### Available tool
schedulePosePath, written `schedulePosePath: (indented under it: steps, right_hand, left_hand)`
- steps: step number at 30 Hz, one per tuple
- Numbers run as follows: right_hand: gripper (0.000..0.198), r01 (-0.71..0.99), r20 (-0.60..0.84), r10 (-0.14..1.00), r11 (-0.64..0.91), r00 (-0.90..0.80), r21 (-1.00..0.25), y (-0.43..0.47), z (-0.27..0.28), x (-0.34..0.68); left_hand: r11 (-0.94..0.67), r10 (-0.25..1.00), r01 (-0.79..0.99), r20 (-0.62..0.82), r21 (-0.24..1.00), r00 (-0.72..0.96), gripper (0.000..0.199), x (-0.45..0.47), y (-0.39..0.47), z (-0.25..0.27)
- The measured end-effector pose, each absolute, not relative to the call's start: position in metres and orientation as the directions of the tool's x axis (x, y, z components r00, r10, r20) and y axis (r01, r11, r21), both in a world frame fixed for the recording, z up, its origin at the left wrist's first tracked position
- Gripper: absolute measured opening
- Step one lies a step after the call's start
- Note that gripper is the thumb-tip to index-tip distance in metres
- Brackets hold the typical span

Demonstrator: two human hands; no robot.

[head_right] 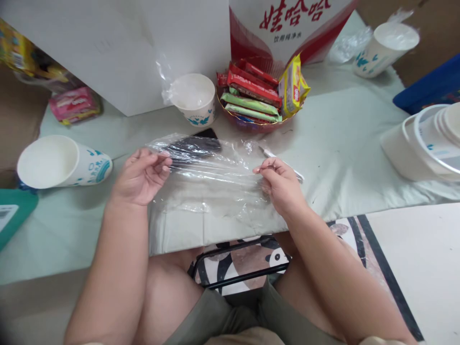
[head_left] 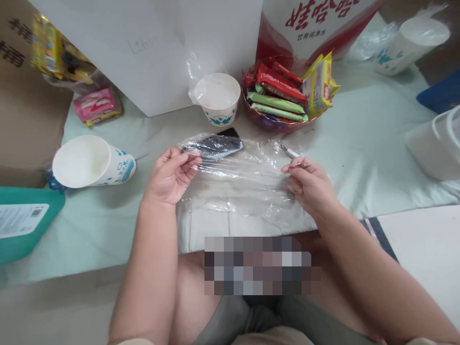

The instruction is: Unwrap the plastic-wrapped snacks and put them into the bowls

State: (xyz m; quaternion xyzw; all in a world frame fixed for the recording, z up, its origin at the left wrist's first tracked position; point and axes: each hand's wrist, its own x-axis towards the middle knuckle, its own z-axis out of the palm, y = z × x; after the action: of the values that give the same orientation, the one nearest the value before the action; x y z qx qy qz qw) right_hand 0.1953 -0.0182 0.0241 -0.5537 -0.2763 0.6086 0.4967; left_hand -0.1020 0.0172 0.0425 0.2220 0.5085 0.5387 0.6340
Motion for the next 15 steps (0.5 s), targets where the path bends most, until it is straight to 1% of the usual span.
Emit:
schedulePosePath:
  steps: [3, 6, 8, 11, 15]
  right_hand:
    - [0.024, -0.291, -0.4, 0.91, -0.354, 0.114, -0.889, -0.0182, 0.0232, 0.1953]
    - [0.023, -0.27, -0.392, 0.914, -0.352, 0.108, -0.896, -0.0185, 0.0231, 0.1954]
    - [0.024, -0.267, -0.391, 0.914, -0.352, 0.107, -0.897, -0.0185, 0.0235, 0.1957]
    - [0.024, -0.277, -0.389, 0.914, -0.348, 0.11, -0.896, -0.018, 0.0237, 0.1968]
    - [0.023, -0.261, -0.373, 0.922, -0.337, 0.1, -0.904, -0.0174, 0.0227, 0.198]
  left_hand:
    - [0.334, 0.927, -0.417, -0.375, 0.845, -0.018, 0.035, -0.1002, 0.0145, 0.0444]
    - [0.35, 0.928, -0.394, -0.373, 0.85, 0.021, 0.047, -0.0964, 0.0134, 0.0446]
    - [0.332, 0.927, -0.4, -0.373, 0.854, -0.026, 0.048, -0.0948, 0.0144, 0.0432]
    - [0.293, 0.922, -0.405, -0.368, 0.866, -0.119, 0.043, -0.0947, 0.0169, 0.0407]
    - [0.278, 0.915, -0.386, -0.365, 0.88, -0.173, 0.036, -0.0949, 0.0184, 0.0396]
